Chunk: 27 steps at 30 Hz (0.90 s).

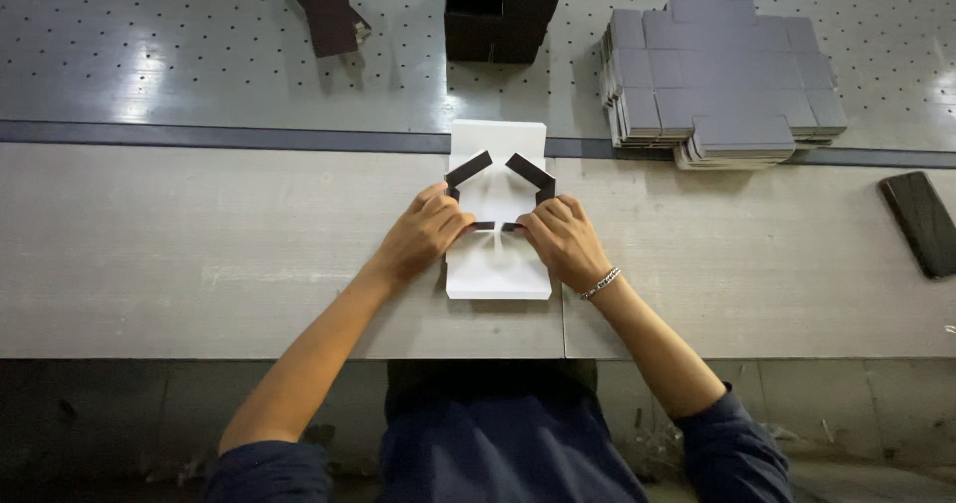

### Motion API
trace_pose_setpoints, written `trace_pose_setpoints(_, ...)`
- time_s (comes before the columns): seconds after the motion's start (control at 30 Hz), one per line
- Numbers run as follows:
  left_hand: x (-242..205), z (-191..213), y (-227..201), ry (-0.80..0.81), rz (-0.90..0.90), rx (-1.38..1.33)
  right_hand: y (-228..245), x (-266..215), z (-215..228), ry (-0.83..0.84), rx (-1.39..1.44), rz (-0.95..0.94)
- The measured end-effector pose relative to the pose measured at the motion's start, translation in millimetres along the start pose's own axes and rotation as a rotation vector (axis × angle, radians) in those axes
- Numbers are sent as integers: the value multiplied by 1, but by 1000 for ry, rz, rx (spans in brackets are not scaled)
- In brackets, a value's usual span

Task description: The person folds flat cardboard pieces into small rectangular boxes by hand. They fold the flaps, tuck the tabs into slots, and stack the finished boxes on the table. The process is repeated with multiple pieces.

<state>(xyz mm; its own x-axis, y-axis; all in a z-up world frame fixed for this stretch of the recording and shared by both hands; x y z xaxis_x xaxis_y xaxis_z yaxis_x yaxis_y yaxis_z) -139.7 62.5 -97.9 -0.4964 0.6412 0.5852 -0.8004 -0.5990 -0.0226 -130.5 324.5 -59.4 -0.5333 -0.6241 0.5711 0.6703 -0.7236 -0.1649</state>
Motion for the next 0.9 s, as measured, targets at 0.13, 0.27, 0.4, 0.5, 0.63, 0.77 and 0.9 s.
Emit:
trace_pose_setpoints(0.13,7,13,-1,-48,-18,-46,1,1,-5,-26,-15,-9)
trace_pose_setpoints(0.27,11,15,-4,-79,-26,-43,-1,-4,-10,-28,0,-11)
trace_pose_setpoints(0.4,12,15,-2,-79,-46,-36,1,-4,-9,-20,4,-18)
trace_pose_setpoints(0.5,9,10,-3,-82,-25,-62,1,-5,-12,-25,12,-16)
trace_pose_setpoints(0.63,8,11,-3,-87,-47,-46,0,-1,-10,-44,75,-29)
trace_pose_setpoints(0.77,10,20,-3,-93,-64,-56,1,6,5,-64,153,-10)
trace_pose_setpoints(0.9,9,27,2,22,-34,-192,-12,0,18,162,273,81)
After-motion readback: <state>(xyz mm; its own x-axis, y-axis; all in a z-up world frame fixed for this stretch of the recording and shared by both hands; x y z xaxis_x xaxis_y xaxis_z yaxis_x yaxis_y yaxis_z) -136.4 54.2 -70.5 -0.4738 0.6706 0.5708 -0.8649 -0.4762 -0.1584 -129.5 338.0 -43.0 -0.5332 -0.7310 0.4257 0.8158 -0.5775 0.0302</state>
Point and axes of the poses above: each hand's wrist, its own x-axis towards the middle knuckle, its own z-axis out of the back of the hand, y = z × x, the point moved 1 cm from there along x, towards the middle knuckle, and after that the axes turned 10 degrees about -x, right-handed, at the moved point
